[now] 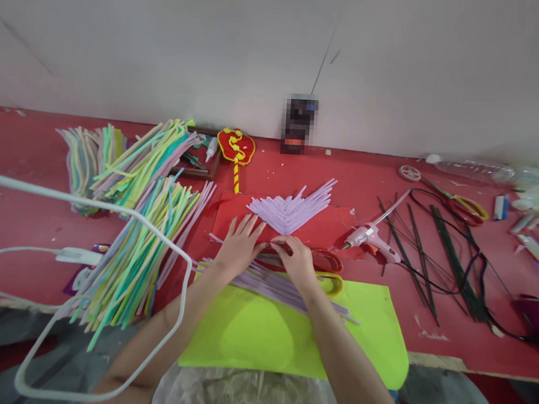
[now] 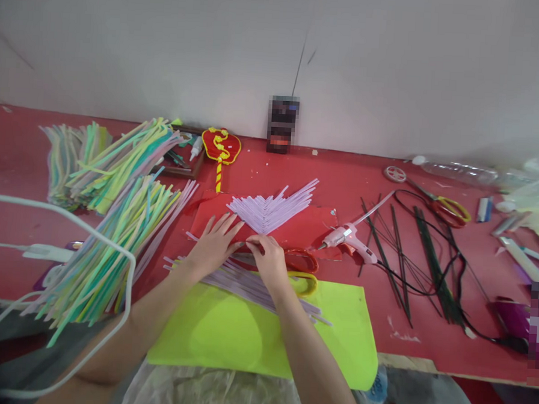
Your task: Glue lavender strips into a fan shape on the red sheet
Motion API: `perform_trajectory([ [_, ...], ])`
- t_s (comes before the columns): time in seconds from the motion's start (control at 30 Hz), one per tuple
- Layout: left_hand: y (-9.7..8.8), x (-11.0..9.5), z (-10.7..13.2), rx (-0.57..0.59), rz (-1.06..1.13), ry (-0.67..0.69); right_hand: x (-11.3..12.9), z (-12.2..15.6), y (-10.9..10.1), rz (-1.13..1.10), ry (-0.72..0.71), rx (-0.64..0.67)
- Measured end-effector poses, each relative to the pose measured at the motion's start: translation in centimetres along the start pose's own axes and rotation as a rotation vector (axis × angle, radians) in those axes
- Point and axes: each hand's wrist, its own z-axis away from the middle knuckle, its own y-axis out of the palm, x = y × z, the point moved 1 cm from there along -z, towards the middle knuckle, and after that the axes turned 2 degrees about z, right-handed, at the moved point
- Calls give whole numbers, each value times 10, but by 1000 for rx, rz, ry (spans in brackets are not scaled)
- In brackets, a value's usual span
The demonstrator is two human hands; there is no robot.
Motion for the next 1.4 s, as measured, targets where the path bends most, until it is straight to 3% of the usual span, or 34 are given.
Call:
perform_trajectory([
  [0.13,3,-1,2,25,-18,12,0,0,0,1,-63,4],
  [0.5,3,-1,2,57,-10,-4,0,1,-1,80,-29,-9],
  [0.93,3,2,0,1,20,3,-3,1,0,112,-37,5],
  [1.23,1,3,-4,-76,38,-46,5,-2,-1,382,-191,-79],
  [1.4,4,7,-5,-47,36,-67,8,-2,10,529,-213,1],
])
